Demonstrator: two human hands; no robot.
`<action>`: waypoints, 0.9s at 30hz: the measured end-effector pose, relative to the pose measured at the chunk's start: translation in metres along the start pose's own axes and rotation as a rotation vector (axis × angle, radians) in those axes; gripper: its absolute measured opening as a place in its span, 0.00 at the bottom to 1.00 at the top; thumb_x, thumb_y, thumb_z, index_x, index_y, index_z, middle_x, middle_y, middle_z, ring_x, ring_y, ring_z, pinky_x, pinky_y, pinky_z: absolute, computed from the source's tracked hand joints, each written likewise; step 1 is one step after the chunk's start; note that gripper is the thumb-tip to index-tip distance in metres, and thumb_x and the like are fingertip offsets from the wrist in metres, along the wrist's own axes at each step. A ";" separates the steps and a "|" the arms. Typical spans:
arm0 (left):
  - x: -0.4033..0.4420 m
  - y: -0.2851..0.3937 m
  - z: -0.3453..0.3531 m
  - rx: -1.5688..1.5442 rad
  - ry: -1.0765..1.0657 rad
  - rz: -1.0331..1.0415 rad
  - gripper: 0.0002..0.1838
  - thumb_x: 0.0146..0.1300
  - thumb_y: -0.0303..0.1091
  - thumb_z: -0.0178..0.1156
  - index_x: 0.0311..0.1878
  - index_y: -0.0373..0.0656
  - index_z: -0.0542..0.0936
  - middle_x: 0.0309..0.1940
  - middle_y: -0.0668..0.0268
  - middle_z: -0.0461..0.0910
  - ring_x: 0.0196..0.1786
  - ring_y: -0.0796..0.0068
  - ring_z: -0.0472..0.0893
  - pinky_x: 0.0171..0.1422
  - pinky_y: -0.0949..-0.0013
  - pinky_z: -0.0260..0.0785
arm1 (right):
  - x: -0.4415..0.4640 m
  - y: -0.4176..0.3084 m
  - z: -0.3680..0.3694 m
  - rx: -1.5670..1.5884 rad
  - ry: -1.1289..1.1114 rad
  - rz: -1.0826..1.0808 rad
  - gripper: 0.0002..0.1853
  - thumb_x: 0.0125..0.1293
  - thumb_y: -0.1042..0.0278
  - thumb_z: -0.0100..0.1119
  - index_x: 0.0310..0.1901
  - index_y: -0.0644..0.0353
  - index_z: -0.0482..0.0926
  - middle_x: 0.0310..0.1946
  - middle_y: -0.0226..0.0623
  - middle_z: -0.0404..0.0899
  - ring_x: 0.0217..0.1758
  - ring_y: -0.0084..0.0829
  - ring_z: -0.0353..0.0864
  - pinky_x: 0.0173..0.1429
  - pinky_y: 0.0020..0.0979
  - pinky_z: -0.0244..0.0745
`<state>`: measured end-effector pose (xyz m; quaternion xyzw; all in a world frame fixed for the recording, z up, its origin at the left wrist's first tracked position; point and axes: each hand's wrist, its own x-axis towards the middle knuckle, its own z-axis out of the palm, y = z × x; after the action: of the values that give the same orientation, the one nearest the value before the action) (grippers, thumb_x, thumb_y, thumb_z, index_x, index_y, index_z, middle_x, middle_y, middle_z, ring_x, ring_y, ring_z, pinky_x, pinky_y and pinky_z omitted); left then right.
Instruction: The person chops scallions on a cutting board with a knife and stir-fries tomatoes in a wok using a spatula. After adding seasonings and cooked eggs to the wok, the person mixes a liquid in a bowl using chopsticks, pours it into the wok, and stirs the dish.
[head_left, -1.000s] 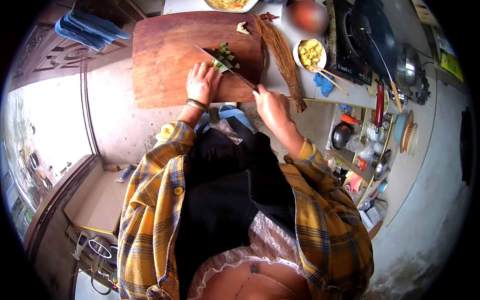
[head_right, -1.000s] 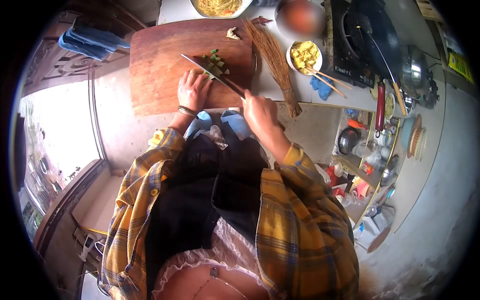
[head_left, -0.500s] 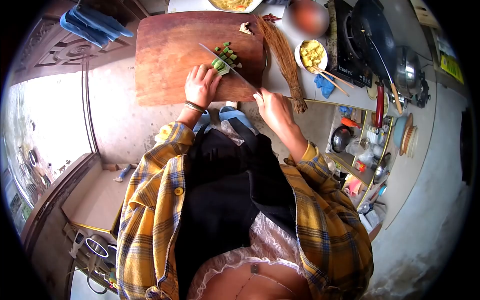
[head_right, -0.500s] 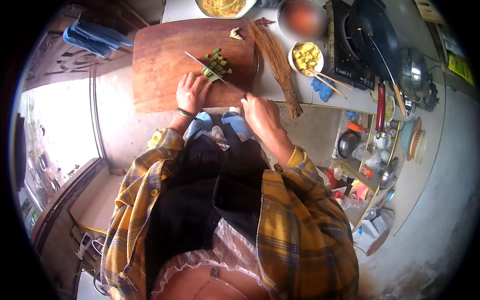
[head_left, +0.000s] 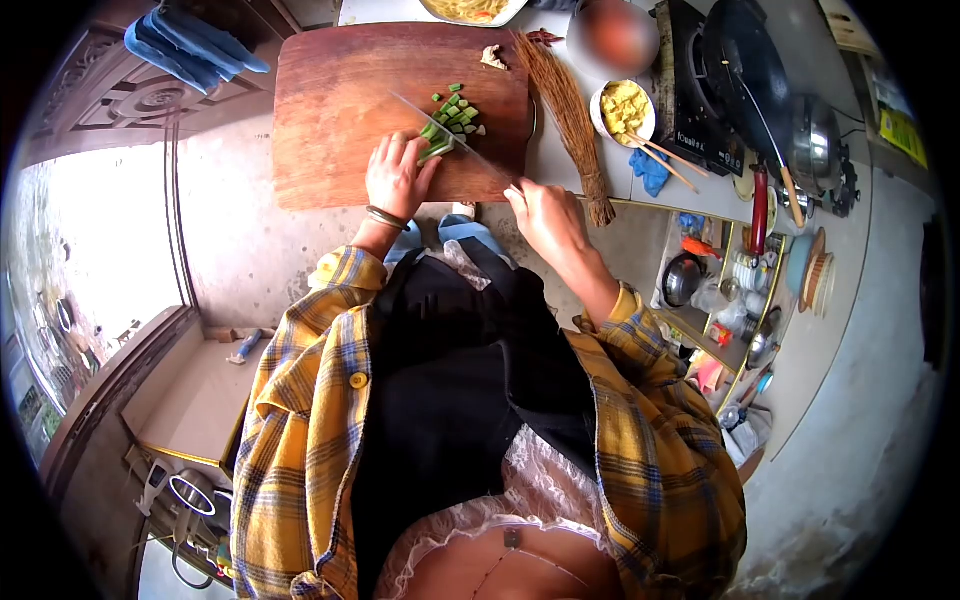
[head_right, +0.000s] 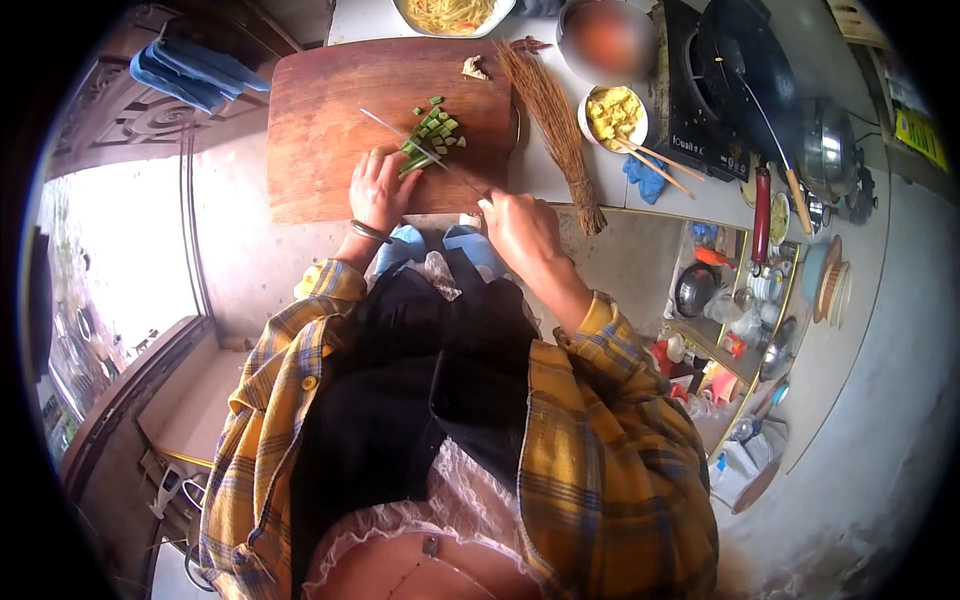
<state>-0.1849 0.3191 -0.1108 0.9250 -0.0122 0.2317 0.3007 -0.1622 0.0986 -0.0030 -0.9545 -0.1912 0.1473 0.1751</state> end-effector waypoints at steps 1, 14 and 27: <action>0.000 -0.001 0.002 -0.018 -0.003 0.012 0.11 0.53 0.35 0.69 0.38 0.44 0.81 0.43 0.63 0.78 0.45 0.59 0.77 0.47 0.60 0.72 | 0.000 0.000 0.004 0.010 -0.009 -0.007 0.13 0.68 0.60 0.56 0.32 0.61 0.80 0.23 0.53 0.80 0.29 0.54 0.82 0.33 0.50 0.76; -0.005 0.002 -0.001 -0.059 -0.005 -0.028 0.16 0.52 0.36 0.71 0.42 0.43 0.79 0.45 0.61 0.77 0.46 0.58 0.79 0.46 0.60 0.74 | -0.002 -0.010 -0.003 0.010 0.016 -0.014 0.13 0.68 0.60 0.56 0.32 0.61 0.81 0.22 0.54 0.79 0.27 0.55 0.81 0.32 0.49 0.76; -0.004 -0.004 0.005 -0.061 -0.002 0.058 0.09 0.52 0.27 0.67 0.37 0.43 0.79 0.39 0.63 0.78 0.41 0.59 0.78 0.43 0.61 0.73 | -0.006 0.009 0.026 -0.067 0.020 0.008 0.11 0.68 0.61 0.56 0.33 0.59 0.79 0.21 0.51 0.79 0.26 0.54 0.81 0.31 0.49 0.76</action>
<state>-0.1856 0.3193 -0.1180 0.9150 -0.0461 0.2391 0.3218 -0.1735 0.0956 -0.0283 -0.9620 -0.1906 0.1318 0.1444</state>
